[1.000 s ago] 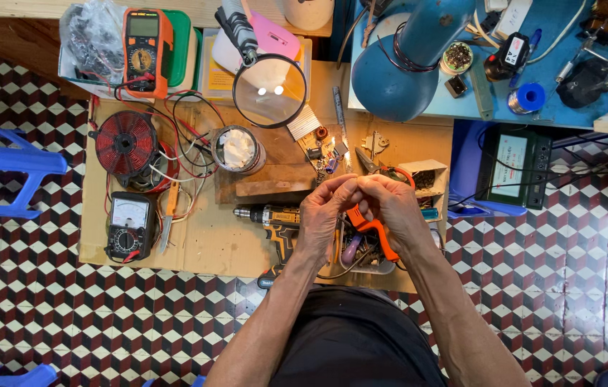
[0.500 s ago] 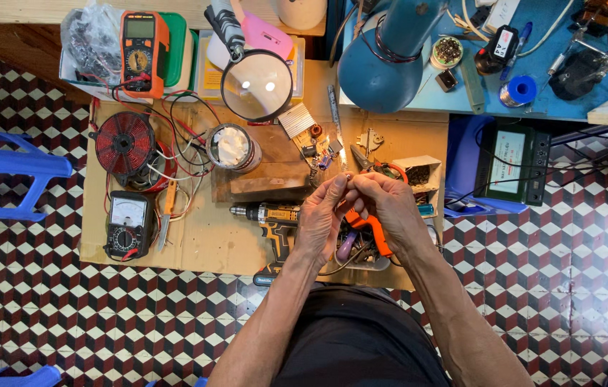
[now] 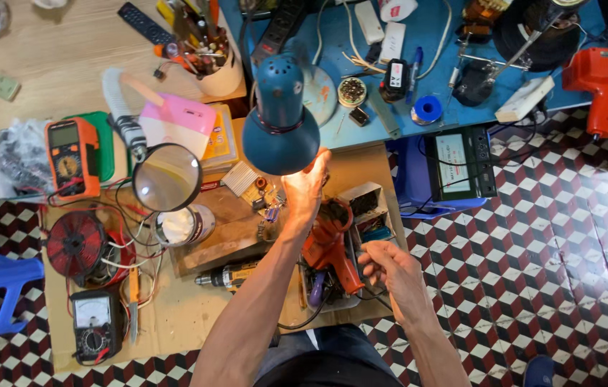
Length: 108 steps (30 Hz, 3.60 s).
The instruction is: The person works on a green circuit board with a heatsink, using a magnifying glass, screwdriver, and soldering iron. They inspect components, adjust connections, and use a multimeter to test the board.
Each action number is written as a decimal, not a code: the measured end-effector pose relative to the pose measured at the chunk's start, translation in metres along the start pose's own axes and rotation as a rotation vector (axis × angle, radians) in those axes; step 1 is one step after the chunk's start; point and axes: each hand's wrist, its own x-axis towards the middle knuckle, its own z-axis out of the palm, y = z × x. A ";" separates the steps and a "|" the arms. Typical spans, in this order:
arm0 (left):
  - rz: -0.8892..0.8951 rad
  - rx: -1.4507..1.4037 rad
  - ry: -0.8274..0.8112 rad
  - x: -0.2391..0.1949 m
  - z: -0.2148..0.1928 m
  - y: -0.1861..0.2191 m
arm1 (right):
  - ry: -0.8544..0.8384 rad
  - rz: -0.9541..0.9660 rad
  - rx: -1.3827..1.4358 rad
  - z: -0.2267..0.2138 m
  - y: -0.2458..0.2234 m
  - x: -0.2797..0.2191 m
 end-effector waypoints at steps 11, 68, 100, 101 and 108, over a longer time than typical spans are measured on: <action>0.310 0.370 0.031 0.048 0.031 -0.034 | 0.197 0.131 0.056 -0.053 0.058 -0.016; -0.441 0.591 -0.365 -0.162 -0.381 -0.079 | 0.346 0.061 0.005 0.097 0.241 -0.064; -0.500 0.388 -0.512 -0.155 -0.311 -0.100 | 0.582 -0.437 -1.272 0.057 0.137 0.007; -0.494 0.413 -0.526 -0.157 -0.305 -0.099 | 0.546 -0.425 -1.258 0.055 0.137 0.013; -0.457 0.444 -0.571 -0.168 -0.259 -0.092 | 0.427 -0.264 -1.061 0.045 0.127 0.034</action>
